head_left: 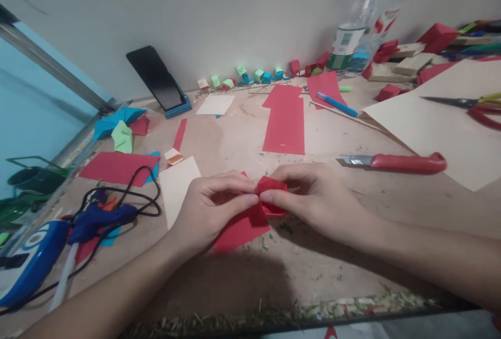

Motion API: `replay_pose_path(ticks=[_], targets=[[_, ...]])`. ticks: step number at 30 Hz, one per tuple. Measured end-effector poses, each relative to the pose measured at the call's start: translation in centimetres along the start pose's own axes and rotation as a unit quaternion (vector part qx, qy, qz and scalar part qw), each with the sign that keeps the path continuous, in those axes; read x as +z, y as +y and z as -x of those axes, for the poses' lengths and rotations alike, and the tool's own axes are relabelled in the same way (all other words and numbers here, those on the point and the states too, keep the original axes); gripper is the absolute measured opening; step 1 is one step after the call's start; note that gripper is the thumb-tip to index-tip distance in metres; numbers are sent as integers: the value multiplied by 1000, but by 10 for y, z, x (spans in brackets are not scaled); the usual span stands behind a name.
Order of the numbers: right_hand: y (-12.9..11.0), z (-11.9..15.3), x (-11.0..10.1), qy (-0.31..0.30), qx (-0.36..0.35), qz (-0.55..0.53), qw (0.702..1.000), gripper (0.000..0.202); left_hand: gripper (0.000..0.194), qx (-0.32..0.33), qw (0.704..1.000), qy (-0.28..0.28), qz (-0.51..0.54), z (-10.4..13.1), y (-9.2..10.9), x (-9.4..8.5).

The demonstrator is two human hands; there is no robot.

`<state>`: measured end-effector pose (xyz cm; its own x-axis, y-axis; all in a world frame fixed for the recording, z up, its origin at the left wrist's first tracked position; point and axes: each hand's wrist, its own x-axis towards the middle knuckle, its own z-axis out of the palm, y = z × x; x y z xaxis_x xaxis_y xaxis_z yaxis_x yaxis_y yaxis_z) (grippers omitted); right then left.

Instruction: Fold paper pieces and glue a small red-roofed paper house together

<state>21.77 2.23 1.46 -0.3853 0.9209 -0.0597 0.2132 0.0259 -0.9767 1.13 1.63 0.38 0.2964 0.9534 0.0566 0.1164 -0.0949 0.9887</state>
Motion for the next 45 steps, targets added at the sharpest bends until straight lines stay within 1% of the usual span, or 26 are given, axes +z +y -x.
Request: replay_pose_path(ticks=[4, 8, 11, 14, 19, 24, 26, 28, 31, 33, 35, 38, 41, 45], targets=[[0, 0, 0, 11, 5, 12, 1000, 13, 17, 10, 999, 2, -32, 0, 2, -1], [0, 1, 1, 24, 17, 48, 998, 12, 9, 14, 998, 5, -55, 2, 4, 0], [2, 2, 3, 18, 9, 74, 997, 10, 4, 16, 994, 0, -107, 3, 5, 2], [5, 4, 5, 13, -4, 103, 995, 12, 7, 4, 989, -5, -146, 5, 5, 3], [5, 4, 6, -4, -8, 118, 993, 15, 8, 4, 986, 25, -163, 5, 6, 4], [3, 3, 6, -9, -17, 92, 996, 12, 9, 10, 986, 36, -165, 4, 4, 5], [2, 3, 6, -10, -16, 77, 997, 11, 8, 10, 984, 48, -173, 3, 3, 5], [2, 2, 5, -15, 6, 40, 999, 16, 7, -1, 985, 61, -161, 2, 2, 3], [1, 0, 4, -27, 58, -55, 996, 22, 6, -24, 991, 66, -112, 1, 1, 1], [1, -2, 4, -24, 75, -108, 991, 18, 6, -29, 993, 65, -93, 0, 1, 1], [2, -3, 5, -9, 89, -132, 987, 10, 6, -30, 993, 66, -92, -1, 2, 1], [4, -4, 5, 7, 110, -152, 982, 8, 5, -29, 992, 69, -98, -1, 2, 2], [6, -4, 4, -3, 116, -160, 980, 11, 5, -32, 992, 72, -101, -1, 1, 1], [4, -4, 2, -12, 116, -135, 984, 15, 5, -17, 988, 80, -129, 0, 0, 1]])
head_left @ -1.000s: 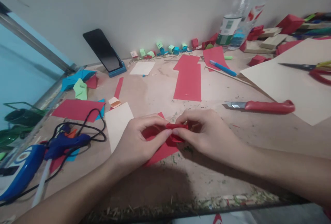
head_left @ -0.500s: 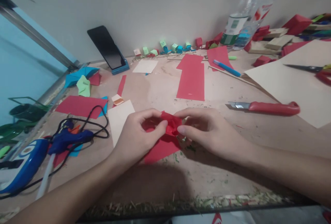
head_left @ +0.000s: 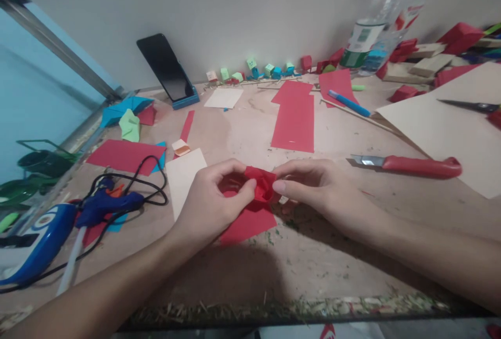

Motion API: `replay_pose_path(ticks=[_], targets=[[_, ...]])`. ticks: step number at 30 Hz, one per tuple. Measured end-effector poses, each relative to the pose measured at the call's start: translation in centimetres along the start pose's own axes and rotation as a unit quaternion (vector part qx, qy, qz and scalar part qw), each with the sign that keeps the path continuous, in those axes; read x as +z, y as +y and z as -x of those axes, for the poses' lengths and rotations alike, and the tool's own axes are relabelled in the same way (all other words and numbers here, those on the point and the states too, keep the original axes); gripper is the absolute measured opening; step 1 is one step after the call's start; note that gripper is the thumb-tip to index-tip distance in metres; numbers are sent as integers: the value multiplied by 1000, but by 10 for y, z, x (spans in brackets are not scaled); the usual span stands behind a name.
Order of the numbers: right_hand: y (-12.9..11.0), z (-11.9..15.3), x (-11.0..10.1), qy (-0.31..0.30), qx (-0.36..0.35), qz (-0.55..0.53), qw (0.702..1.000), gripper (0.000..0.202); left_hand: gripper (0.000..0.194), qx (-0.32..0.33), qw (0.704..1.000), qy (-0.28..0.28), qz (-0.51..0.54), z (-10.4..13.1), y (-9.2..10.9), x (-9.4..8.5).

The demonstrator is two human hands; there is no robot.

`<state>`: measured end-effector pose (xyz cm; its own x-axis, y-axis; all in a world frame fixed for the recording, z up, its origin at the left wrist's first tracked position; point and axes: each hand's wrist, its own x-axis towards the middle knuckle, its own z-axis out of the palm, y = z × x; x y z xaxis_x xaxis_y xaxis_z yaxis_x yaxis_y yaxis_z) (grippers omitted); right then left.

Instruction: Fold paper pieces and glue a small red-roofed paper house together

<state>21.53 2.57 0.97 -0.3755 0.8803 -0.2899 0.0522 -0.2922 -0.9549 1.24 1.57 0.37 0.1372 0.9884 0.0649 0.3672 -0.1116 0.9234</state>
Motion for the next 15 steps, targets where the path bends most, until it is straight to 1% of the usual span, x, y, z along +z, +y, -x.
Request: replay_pose_path(ticks=[3, 5, 7, 10, 15], targets=[[-1, 2, 1, 6, -36, 86, 996, 12, 5, 26, 999, 9, -26, 2, 0, 2], [-1, 4, 3, 17, -72, 166, 983, 10, 6, 52, 998, 15, -44, 4, 1, 3], [0, 6, 5, 29, -104, 221, 969, 15, 7, 85, 994, 17, -68, 6, 3, 4], [1, 9, 7, 49, -137, 256, 956, 19, 8, 130, 985, 13, -112, 8, 4, 5], [-1, 8, 9, 78, -133, 272, 950, 17, 8, 181, 970, 10, -164, 9, 5, 6]])
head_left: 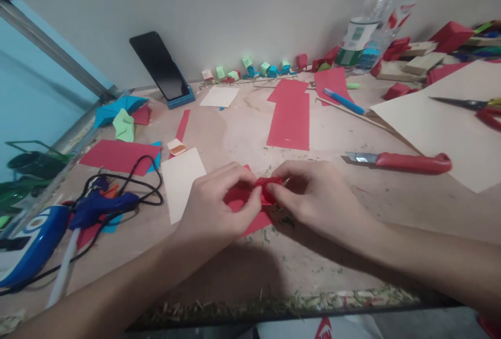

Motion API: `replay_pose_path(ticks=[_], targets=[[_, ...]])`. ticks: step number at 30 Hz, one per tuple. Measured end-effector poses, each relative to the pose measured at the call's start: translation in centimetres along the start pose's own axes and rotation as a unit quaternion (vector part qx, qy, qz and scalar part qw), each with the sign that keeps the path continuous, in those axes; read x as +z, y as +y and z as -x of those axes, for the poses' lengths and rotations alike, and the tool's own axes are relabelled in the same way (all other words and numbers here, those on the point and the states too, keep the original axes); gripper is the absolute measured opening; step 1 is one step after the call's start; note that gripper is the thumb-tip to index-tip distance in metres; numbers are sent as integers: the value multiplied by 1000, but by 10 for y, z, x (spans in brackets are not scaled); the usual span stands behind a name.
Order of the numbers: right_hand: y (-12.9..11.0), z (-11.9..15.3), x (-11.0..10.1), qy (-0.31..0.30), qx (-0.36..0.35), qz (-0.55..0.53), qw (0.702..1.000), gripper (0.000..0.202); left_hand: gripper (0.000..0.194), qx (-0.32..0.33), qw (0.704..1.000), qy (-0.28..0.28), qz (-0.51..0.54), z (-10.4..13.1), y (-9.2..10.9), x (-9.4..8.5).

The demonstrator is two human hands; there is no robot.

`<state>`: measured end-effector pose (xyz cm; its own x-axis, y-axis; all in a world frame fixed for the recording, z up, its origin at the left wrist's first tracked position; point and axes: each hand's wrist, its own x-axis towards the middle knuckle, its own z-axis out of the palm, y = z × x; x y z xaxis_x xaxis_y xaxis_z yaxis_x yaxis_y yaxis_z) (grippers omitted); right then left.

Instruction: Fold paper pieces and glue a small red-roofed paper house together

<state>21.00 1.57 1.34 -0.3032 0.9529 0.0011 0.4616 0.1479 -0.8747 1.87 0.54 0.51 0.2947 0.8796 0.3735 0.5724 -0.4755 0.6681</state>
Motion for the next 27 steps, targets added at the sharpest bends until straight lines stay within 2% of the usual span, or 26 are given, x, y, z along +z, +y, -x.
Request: replay_pose_path(ticks=[4, 6, 10, 14, 18, 21, 27], targets=[[0, 0, 2, 22, 9, 7, 1000, 13, 9, 38, 999, -2, -33, 0, 1, 1], [1, 0, 3, 24, 5, -4, 1000, 11, 10, 37, 998, 3, -44, 0, 2, 0], [3, 0, 2, 8, -1, -69, 998, 7, 10, -19, 999, 20, -30, -3, 0, -5], [6, -4, 0, -15, 40, -150, 988, 9, 7, -80, 996, 14, 30, -4, -5, -4], [7, -7, 0, -6, 98, -209, 973, 13, 25, -110, 987, 34, 110, -1, -8, 1], [6, -6, 1, -1, 126, -235, 964, 16, 29, -124, 980, 41, 150, 0, -7, 2], [6, -5, 0, -29, 130, -263, 955, 22, 11, -127, 985, 6, 119, -3, -6, -1]])
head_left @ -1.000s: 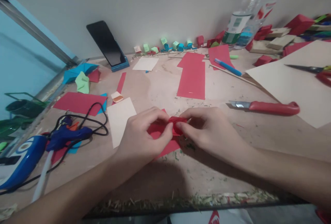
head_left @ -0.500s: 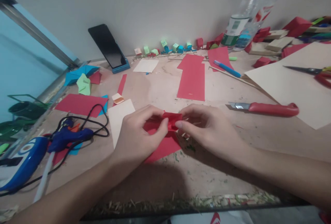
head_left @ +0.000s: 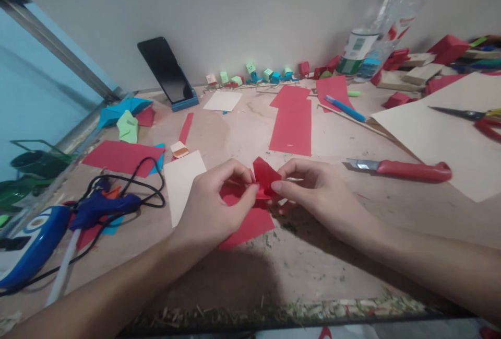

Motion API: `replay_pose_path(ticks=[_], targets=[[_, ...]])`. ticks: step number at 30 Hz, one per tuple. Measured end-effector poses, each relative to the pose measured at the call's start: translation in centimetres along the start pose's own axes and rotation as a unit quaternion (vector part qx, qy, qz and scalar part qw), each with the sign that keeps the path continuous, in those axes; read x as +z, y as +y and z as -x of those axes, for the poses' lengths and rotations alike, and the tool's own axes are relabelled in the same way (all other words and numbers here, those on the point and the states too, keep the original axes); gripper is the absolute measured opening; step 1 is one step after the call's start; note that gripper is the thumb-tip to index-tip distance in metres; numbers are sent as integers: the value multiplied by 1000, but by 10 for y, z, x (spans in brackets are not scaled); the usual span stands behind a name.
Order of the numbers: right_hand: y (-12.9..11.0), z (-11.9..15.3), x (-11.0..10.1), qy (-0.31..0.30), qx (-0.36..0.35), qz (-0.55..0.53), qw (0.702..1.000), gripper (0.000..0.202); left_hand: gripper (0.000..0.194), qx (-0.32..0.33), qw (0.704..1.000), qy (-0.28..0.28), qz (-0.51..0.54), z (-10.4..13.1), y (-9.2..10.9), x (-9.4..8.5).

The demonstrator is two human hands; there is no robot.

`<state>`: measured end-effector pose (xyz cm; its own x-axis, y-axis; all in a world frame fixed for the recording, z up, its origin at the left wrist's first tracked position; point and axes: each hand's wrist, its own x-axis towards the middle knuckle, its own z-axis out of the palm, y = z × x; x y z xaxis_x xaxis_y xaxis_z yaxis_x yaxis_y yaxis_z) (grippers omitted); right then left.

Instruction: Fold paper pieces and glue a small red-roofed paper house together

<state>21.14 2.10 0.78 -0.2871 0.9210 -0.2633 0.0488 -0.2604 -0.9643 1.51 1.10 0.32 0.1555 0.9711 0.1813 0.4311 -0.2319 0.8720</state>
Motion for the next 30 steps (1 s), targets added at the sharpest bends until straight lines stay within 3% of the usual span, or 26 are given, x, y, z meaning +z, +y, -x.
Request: replay_pose_path(ticks=[7, 12, 22, 27, 30], targets=[[0, 0, 0, -18, -27, -18, 999, 22, 10, -58, 993, -11, 106, -3, -3, 3], [-2, 1, 1, -23, -57, -12, 998, 27, 13, -31, 997, 1, 65, -1, -3, 4], [0, 1, 2, -20, -118, 99, 988, 9, 10, 4, 1000, 10, 20, 2, -2, 3], [-3, 5, 4, -40, -105, 68, 991, 14, 14, 15, 1000, 18, 7, 2, -4, 3], [-1, 7, 5, -19, -123, 65, 990, 15, 14, 19, 1000, 16, 0, 1, -4, 4]])
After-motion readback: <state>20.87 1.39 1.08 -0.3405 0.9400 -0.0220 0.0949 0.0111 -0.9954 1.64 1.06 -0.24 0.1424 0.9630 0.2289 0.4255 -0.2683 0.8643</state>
